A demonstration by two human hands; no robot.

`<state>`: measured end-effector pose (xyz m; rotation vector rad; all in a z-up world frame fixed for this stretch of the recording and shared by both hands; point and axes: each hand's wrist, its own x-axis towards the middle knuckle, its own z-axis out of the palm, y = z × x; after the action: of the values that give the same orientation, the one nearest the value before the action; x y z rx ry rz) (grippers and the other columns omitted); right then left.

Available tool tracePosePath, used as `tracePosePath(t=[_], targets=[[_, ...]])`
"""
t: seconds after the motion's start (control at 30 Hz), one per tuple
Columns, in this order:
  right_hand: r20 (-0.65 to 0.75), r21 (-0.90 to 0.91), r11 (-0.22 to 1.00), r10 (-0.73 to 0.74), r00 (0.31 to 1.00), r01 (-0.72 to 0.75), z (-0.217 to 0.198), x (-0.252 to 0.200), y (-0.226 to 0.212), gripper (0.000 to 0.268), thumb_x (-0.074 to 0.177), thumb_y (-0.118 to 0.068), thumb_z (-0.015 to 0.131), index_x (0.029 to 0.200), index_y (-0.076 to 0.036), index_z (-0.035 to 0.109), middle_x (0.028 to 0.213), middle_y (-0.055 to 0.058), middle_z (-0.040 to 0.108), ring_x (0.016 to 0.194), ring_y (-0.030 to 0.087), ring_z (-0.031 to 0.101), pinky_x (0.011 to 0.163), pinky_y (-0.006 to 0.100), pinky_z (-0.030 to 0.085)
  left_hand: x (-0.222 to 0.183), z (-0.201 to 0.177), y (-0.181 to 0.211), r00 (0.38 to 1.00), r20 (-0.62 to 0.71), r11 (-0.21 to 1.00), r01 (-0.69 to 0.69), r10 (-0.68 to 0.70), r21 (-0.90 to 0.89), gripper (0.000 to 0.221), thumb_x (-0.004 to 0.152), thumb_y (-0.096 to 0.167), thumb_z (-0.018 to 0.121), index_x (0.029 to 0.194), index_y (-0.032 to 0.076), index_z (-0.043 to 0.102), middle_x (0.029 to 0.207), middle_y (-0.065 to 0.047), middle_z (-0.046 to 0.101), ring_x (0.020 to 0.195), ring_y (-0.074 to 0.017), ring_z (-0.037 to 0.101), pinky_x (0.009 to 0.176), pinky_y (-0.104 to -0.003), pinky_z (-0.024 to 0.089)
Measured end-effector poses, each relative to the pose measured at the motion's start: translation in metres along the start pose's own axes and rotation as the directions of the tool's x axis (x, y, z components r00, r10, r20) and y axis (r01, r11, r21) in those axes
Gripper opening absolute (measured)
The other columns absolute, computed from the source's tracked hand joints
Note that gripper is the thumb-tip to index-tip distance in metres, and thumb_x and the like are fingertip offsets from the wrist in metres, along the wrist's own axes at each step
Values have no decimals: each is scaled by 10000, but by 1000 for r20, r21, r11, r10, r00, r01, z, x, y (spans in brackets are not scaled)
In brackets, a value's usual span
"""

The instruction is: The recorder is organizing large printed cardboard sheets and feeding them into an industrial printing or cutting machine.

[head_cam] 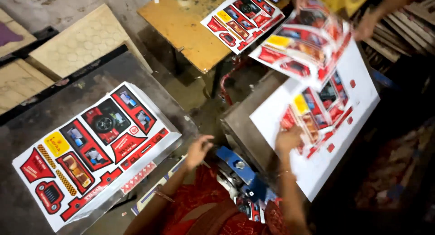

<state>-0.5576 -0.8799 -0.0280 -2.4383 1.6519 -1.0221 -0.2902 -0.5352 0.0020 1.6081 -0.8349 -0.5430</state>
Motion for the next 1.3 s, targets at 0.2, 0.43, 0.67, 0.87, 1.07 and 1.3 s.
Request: tracePosePath(t=[0.2,0.43,0.67,0.87,1.07,1.3], targets=[[500,536,840,-399,769,88,-100,-133,-295,598,855,-373,776,1251,35,590,1159,288,627,1090,435,610,904,477,479,17,6,-122,901,-92,831,347,-424,-434,215,929,96,634,1108,-19,659,926,-119,672,772,-224,634,629,-348,483],[636,701,709,-572,517,-77,-100,-121,-335,387,922,-267,722,1287,-141,694,1320,104,714,1177,294,689,1022,395,534,-61,-335,-161,923,-374,626,241,88,741,248,1046,210,562,1119,99,771,754,-111,674,664,-257,620,666,-435,491],[452,820,563,-745,490,99,-78,-175,-445,393,963,-248,695,1346,-165,657,1363,111,688,1304,315,607,1108,412,486,-225,-501,-84,480,-759,896,288,-441,-338,306,900,96,729,1151,-66,660,1037,-114,729,841,-201,698,704,-352,572],[487,656,561,-826,283,505,-16,-223,-458,908,847,-385,832,1513,-7,345,1542,235,418,1418,438,396,1155,520,310,-245,-568,-130,529,-786,753,645,-319,129,421,905,270,781,1165,-53,712,1000,-266,755,911,-348,694,822,-487,546],[809,223,850,-435,395,477,-61,-152,-478,1395,507,-324,1026,1619,-204,192,1682,194,249,1515,416,261,1114,527,304,-187,-620,-161,554,-832,438,740,33,510,706,888,455,757,1371,-49,650,1067,-440,622,929,-582,622,751,-617,497],[692,299,904,-427,582,307,4,-186,-424,798,757,-207,846,1455,-101,475,1266,213,654,1173,394,640,960,465,536,-149,-615,-147,764,-575,545,627,-292,556,421,1009,439,528,1248,167,745,1179,-242,716,1140,-455,666,966,-527,520]])
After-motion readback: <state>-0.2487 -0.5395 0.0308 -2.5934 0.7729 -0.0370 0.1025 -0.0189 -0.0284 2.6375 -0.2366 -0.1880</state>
